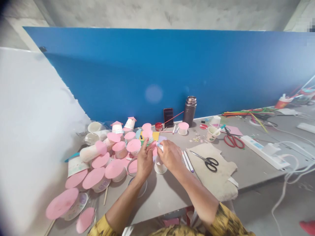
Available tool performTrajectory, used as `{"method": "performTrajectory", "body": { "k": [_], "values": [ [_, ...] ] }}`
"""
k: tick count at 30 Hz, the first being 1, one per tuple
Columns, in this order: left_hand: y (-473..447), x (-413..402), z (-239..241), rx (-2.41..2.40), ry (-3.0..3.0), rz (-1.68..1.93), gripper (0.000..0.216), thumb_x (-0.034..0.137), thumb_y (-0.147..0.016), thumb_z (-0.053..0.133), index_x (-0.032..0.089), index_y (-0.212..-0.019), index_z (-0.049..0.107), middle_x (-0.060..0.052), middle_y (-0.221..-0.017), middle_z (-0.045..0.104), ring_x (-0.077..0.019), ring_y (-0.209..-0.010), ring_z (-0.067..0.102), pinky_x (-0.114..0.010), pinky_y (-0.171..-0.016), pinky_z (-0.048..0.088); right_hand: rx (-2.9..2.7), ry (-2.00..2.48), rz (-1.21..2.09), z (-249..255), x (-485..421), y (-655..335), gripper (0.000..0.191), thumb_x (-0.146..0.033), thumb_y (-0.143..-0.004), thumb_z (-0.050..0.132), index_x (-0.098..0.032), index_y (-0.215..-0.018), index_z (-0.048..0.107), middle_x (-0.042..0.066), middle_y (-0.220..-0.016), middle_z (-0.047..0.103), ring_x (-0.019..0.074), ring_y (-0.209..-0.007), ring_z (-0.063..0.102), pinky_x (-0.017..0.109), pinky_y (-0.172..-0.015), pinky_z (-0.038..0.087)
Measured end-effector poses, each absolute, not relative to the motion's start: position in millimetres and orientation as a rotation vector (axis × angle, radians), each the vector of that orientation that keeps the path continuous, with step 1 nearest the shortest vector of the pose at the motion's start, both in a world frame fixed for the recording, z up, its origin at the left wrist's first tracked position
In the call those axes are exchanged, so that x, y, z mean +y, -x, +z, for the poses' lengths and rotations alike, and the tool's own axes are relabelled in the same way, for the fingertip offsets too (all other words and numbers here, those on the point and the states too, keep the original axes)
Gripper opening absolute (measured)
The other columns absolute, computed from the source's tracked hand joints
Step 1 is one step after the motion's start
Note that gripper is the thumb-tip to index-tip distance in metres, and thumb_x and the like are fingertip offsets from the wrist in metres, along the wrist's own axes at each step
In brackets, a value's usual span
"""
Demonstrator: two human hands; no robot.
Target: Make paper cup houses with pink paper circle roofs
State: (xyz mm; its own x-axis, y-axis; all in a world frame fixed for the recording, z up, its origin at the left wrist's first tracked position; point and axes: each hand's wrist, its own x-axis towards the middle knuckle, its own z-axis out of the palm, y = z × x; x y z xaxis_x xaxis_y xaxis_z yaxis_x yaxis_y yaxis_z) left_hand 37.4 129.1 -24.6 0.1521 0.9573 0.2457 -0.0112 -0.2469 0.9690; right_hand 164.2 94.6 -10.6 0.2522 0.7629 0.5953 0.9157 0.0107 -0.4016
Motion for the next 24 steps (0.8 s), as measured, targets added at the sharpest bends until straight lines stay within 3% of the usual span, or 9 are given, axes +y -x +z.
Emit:
{"method": "performTrajectory", "body": {
  "k": [5,11,18,24],
  "values": [
    [-37,129,-19,0.996,-1.507,1.330,0.063,0.010,-0.090,0.046,0.018,-0.152,0.044,-0.014,-0.137,0.068,-0.0233,-0.134,0.060,-0.040,-0.115,0.044,-1.452,1.774,-0.242,-11,87,-177,0.012,-0.031,-0.092,0.064,-0.022,-0.094,0.072,0.005,-0.091,0.079,0.0212,-0.083,0.072,0.029,-0.069,0.043],
    [-42,132,-21,0.992,-1.426,1.348,0.041,0.016,-0.087,0.055,0.019,-0.127,0.063,-0.014,-0.138,0.067,-0.0259,-0.133,0.059,-0.043,-0.116,0.042,-1.523,1.716,-0.179,-11,76,-175,0.012,-0.034,-0.091,0.066,-0.024,-0.094,0.072,0.003,-0.090,0.080,0.0195,-0.079,0.073,0.027,-0.068,0.045],
    [-43,131,-22,0.928,-1.276,1.246,0.046,0.016,-0.071,0.062,0.018,-0.117,0.066,-0.011,-0.120,0.072,-0.0240,-0.107,0.068,-0.036,-0.093,0.053,-1.546,1.702,-0.176,-15,79,-173,0.012,-0.035,-0.093,0.068,-0.023,-0.095,0.072,0.004,-0.090,0.079,0.0218,-0.082,0.074,0.028,-0.067,0.044],
    [-42,133,-20,0.941,-1.235,1.130,0.039,0.014,-0.065,0.058,0.016,-0.101,0.073,-0.003,-0.084,0.072,-0.0165,-0.072,0.062,-0.027,-0.068,0.050,-1.579,1.631,-0.151,-17,81,-172,0.014,-0.036,-0.095,0.067,-0.024,-0.100,0.073,0.004,-0.094,0.079,0.0209,-0.087,0.074,0.028,-0.071,0.048]
  ]
}}
